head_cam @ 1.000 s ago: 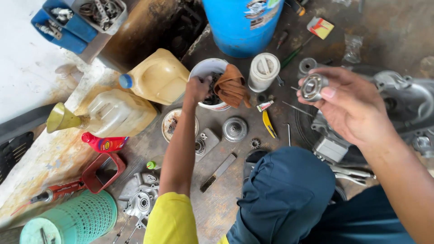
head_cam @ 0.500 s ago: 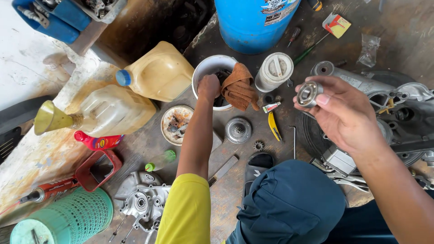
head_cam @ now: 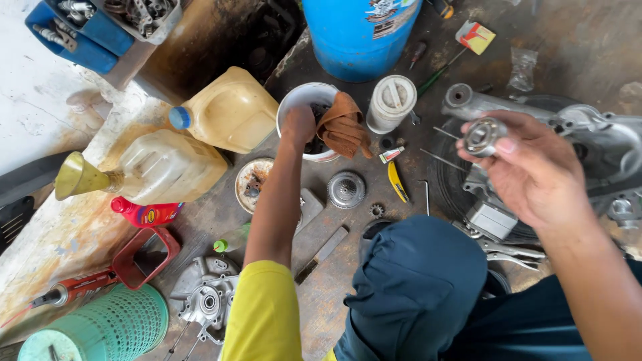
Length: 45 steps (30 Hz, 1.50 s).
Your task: The person sits on the workshop floor repairing a motorcycle wheel hub assembly. They use a hammer and a T-handle tool on the hub casing, then handle a wheel bearing, align it with the hub, and press it into place by hand, finally wiping their hands with a cloth.
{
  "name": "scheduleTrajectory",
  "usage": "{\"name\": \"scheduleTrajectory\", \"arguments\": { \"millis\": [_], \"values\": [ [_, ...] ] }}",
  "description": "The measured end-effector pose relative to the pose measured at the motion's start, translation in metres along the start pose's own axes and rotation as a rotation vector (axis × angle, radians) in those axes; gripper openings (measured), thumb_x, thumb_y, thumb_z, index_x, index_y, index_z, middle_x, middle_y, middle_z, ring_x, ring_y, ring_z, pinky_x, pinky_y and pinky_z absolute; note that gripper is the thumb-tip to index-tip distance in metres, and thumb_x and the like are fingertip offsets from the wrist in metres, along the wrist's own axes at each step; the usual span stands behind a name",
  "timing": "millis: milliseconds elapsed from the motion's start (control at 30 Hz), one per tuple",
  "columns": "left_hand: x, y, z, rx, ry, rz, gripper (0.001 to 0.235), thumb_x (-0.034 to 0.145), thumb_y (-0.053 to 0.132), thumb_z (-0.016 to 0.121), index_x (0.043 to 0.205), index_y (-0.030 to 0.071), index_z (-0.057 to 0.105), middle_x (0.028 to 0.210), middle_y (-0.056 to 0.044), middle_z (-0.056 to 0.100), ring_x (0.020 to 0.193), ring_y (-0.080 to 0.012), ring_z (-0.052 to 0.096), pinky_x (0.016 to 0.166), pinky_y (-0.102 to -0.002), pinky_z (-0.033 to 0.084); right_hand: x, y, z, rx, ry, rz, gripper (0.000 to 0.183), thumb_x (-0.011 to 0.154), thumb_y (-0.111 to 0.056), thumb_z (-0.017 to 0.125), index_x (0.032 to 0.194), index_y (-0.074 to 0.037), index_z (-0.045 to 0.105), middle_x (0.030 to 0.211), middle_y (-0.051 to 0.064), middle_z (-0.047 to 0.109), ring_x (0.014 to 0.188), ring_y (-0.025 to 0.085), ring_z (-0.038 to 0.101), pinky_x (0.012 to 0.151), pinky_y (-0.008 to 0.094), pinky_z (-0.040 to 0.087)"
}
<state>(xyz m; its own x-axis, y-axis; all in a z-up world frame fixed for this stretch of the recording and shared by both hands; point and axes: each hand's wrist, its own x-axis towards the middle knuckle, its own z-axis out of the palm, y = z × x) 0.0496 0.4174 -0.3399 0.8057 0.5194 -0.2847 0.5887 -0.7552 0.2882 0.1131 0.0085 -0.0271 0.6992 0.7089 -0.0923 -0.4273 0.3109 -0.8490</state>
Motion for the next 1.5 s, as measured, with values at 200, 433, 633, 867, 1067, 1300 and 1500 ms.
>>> {"name": "scheduleTrajectory", "arguments": {
  "millis": [200, 433, 633, 867, 1067, 1300, 1500],
  "values": [
    [-0.082, 0.101, -0.141, -0.002, 0.26, 0.138, 0.02, 0.091, 0.015, 0.057, 0.1, 0.003, 0.071, 0.089, -0.024, 0.074, 0.075, -0.0465, 0.071, 0.068, -0.054, 0.056, -0.055, -0.04, -0.04, -0.076, -0.017, -0.179, 0.045, 0.098, -0.006, 0.058, 0.142, 0.003, 0.06, 0.129, 0.018, 0.07, 0.113, 0.025, 0.074, 0.105, 0.033, 0.065],
    [-0.162, 0.246, -0.218, -0.337, 0.288, 0.794, 0.022, 0.091, 0.018, 0.07, 0.11, 0.008, 0.072, 0.081, -0.005, 0.078, 0.068, -0.0288, 0.072, 0.063, -0.04, 0.053, -0.117, -0.08, -0.062, -0.207, 0.226, -0.292, 0.043, 0.094, -0.002, 0.062, 0.137, 0.002, 0.06, 0.133, 0.016, 0.067, 0.111, 0.023, 0.073, 0.107, 0.03, 0.066],
    [-0.216, 0.343, -0.232, -0.218, 0.165, 1.08, 0.023, 0.091, 0.016, 0.07, 0.112, 0.008, 0.069, 0.093, -0.002, 0.078, 0.077, -0.0296, 0.072, 0.066, -0.043, 0.053, -0.158, -0.094, -0.065, -0.165, 0.228, -0.458, 0.04, 0.093, 0.003, 0.068, 0.132, -0.003, 0.064, 0.122, 0.013, 0.07, 0.105, 0.02, 0.074, 0.102, 0.028, 0.067],
    [-0.232, 0.4, -0.2, -0.015, 0.042, 1.027, 0.029, 0.092, 0.028, 0.068, 0.117, 0.013, 0.068, 0.1, -0.001, 0.077, 0.087, -0.0301, 0.073, 0.07, -0.048, 0.055, -0.184, -0.094, -0.086, -0.125, 0.312, -0.524, 0.035, 0.096, -0.005, 0.071, 0.13, -0.003, 0.066, 0.117, 0.011, 0.072, 0.099, 0.017, 0.074, 0.098, 0.03, 0.065],
    [-0.227, 0.401, -0.18, -0.015, 0.009, 1.021, 0.026, 0.093, 0.028, 0.068, 0.113, 0.011, 0.069, 0.092, -0.001, 0.076, 0.086, -0.0303, 0.072, 0.071, -0.046, 0.055, -0.178, -0.093, -0.098, 0.011, 0.401, -0.507, 0.031, 0.091, -0.006, 0.074, 0.121, 0.001, 0.067, 0.112, 0.013, 0.071, 0.096, 0.018, 0.072, 0.093, 0.028, 0.064],
    [-0.223, 0.394, -0.152, -0.156, 0.038, 0.999, 0.027, 0.094, 0.032, 0.066, 0.112, 0.013, 0.07, 0.086, 0.002, 0.074, 0.071, -0.0242, 0.071, 0.063, -0.041, 0.054, -0.176, -0.113, -0.099, 0.037, 0.439, -0.61, 0.036, 0.088, -0.015, 0.081, 0.118, 0.003, 0.07, 0.1, 0.008, 0.075, 0.086, 0.013, 0.073, 0.085, 0.022, 0.064],
    [-0.232, 0.401, -0.123, -0.063, 0.009, 0.909, 0.036, 0.093, 0.044, 0.066, 0.112, 0.014, 0.066, 0.095, 0.0, 0.076, 0.083, -0.0285, 0.074, 0.071, -0.045, 0.057, -0.183, -0.117, -0.106, 0.019, 0.597, -0.646, 0.053, 0.08, -0.024, 0.088, 0.122, 0.004, 0.069, 0.101, 0.008, 0.073, 0.091, 0.015, 0.072, 0.089, 0.021, 0.062]
  ]
}}
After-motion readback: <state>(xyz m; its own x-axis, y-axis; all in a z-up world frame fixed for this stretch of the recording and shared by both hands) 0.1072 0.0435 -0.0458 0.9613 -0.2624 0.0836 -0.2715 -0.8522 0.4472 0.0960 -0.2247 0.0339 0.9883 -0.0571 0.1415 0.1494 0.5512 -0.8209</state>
